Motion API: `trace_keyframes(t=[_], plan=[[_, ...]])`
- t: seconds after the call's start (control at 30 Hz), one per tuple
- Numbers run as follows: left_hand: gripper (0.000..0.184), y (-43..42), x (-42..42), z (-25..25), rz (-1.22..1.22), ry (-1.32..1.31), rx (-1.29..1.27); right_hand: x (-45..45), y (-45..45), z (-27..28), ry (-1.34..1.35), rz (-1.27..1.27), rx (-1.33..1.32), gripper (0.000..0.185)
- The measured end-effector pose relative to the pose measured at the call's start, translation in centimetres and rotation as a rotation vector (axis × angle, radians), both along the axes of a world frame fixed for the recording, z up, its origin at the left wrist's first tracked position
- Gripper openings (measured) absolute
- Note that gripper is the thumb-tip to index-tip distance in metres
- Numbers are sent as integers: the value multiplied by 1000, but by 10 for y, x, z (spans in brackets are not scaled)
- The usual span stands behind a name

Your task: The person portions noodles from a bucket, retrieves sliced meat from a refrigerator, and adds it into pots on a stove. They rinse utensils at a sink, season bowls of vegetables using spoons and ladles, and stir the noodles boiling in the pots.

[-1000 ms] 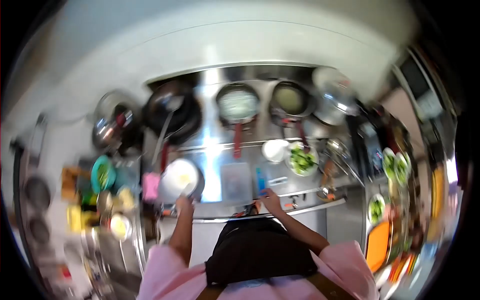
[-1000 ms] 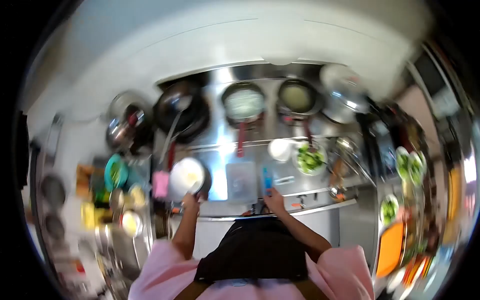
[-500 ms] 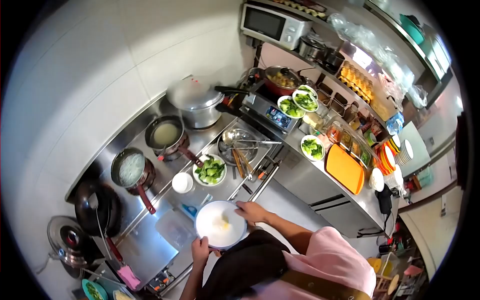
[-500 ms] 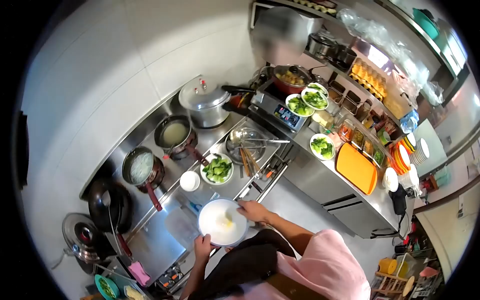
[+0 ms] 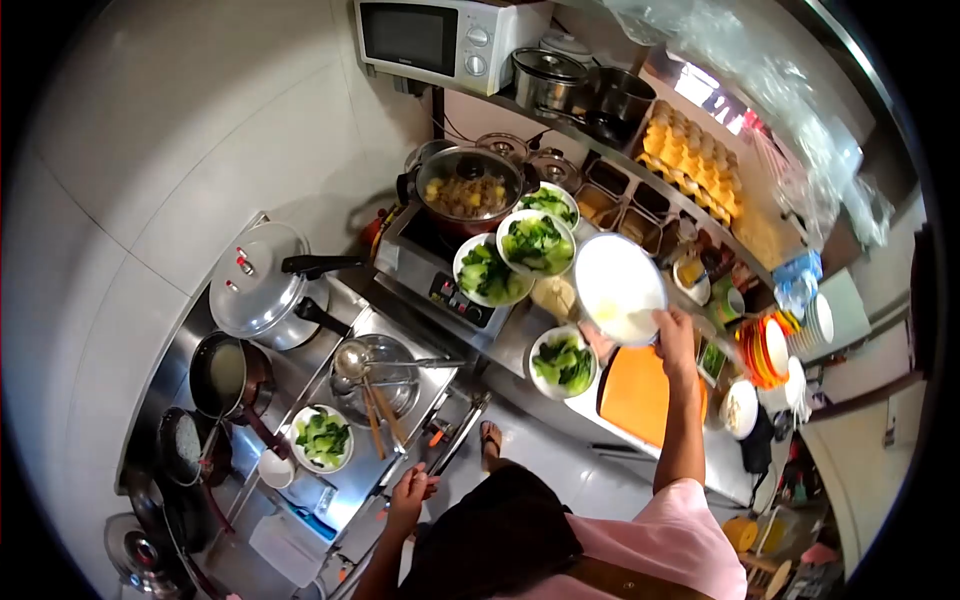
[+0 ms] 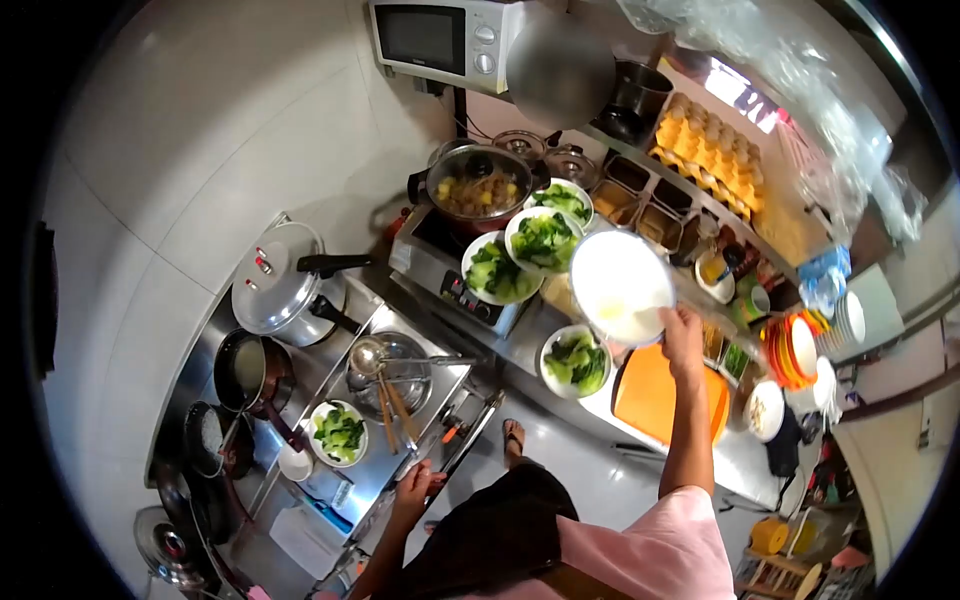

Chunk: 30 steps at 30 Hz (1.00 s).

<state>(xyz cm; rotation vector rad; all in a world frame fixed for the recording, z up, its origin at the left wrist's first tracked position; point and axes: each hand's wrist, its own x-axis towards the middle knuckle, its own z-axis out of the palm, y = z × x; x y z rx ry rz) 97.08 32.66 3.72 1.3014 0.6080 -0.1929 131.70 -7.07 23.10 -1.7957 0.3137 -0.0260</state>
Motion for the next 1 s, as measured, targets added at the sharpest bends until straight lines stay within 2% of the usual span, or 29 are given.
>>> trace_keyframes(t=[0.1, 0.13, 0.2, 0.27, 0.3, 0.33, 0.4, 0.43, 0.47, 0.53, 0.63, 0.8, 0.87, 0.93, 0.97, 1.0], plan=[[43, -6, 28, 2, 96, 35, 5, 113, -35, -25, -14, -77, -29, 20], [43, -8, 33, 4, 129, 34, 0, 151, -40, -42, -23, -119, 29, 20], [44, -14, 44, 23, 176, 96, -13, 224, -44, -79, -37, -197, -56, 21], [44, -14, 45, 21, 184, 155, 43, 310, -49, -142, -98, -317, -157, 24], [45, -15, 47, 25, 215, 181, 69, 370, -65, -196, -128, -365, -250, 26], [45, -17, 48, 33, 247, 209, 95, 372, -33, -167, -50, -359, -124, 27], [45, -22, 44, 40, 319, 240, 156, 425, -3, -178, -74, -395, -242, 30], [45, -25, 42, 42, 354, 257, 187, 441, 16, -175, -39, -469, -165, 33], [45, -27, 39, 43, 369, 290, 205, 450, 32, -157, 75, -330, -180, 35], [45, -30, 32, 42, 390, 358, 241, 453, 70, -129, 82, -295, -223, 32], [44, -38, 18, 32, 416, 378, 259, 522, 71, -208, -1, -234, 107, 27], [43, -44, -11, 29, 451, 390, 310, 503, 86, -200, -83, -47, 346, 29], [43, -41, -23, 29, 490, 390, 315, 510, 75, -203, 22, 68, 348, 31], [43, -34, -48, 11, 483, 413, 370, 534, 64, -211, 194, -14, 220, 26], [42, -34, -60, 2, 485, 384, 397, 536, 70, -207, 205, 36, 51, 24], [41, -29, -76, -9, 506, 366, 430, 531, 71, -200, 99, 102, -170, 23]])
